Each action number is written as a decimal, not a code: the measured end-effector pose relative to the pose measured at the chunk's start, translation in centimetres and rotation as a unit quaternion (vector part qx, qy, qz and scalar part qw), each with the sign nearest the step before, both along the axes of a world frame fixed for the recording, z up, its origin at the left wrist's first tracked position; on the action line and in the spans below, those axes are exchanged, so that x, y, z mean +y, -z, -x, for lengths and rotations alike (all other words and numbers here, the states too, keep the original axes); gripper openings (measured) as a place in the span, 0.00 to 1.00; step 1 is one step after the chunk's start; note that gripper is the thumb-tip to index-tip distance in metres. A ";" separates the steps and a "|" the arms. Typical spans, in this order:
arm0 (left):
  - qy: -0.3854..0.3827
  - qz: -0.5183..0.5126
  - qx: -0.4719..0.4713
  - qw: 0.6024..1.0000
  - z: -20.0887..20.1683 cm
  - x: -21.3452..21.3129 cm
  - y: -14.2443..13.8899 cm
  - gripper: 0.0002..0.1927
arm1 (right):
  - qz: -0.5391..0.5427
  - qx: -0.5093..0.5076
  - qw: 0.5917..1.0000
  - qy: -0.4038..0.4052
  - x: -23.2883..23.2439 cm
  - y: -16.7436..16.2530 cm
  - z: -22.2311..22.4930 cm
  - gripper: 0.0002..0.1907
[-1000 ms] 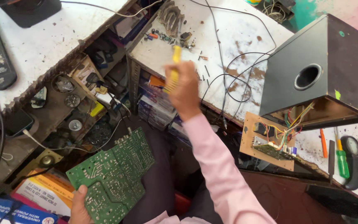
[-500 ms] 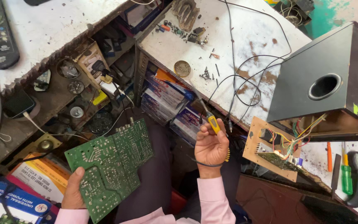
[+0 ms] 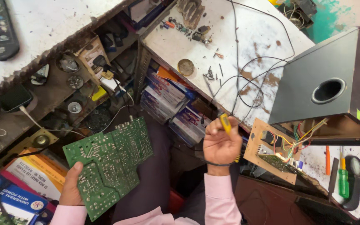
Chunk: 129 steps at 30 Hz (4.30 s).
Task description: The person uses a soldering iron to work on a green circuit board, repeatedly touching the tip to various solder points while holding the board with the other hand. The person flips the board over and continues soldering different areas, then places the board back into a wooden enclosure.
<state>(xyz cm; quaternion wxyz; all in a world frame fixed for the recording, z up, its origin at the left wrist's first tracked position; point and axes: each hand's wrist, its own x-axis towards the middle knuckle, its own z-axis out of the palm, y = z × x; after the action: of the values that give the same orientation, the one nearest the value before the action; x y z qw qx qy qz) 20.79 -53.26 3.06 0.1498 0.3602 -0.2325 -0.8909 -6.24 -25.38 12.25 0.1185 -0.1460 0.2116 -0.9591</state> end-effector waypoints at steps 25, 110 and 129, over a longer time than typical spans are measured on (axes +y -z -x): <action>0.034 -0.050 0.061 0.996 0.6 -0.5 -0.6 0.36 | -0.638 0.339 0.650 0.235 -6.0 -11.9 4.8 0.08; 0.030 0.032 0.158 0.986 0.7 0.9 -0.9 0.41 | -0.451 0.166 0.866 -0.136 -2.8 5.7 -17.1 0.12; 0.030 0.016 0.161 0.986 0.8 0.9 -0.9 0.41 | -0.415 0.128 0.887 -0.155 -2.7 6.7 -17.1 0.12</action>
<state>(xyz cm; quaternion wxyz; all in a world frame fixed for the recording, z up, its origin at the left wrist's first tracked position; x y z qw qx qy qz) 19.99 -52.37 3.95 0.1639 0.2024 -0.2306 -0.9376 10.87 -28.05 5.54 0.2877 -0.2363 0.5784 -0.7258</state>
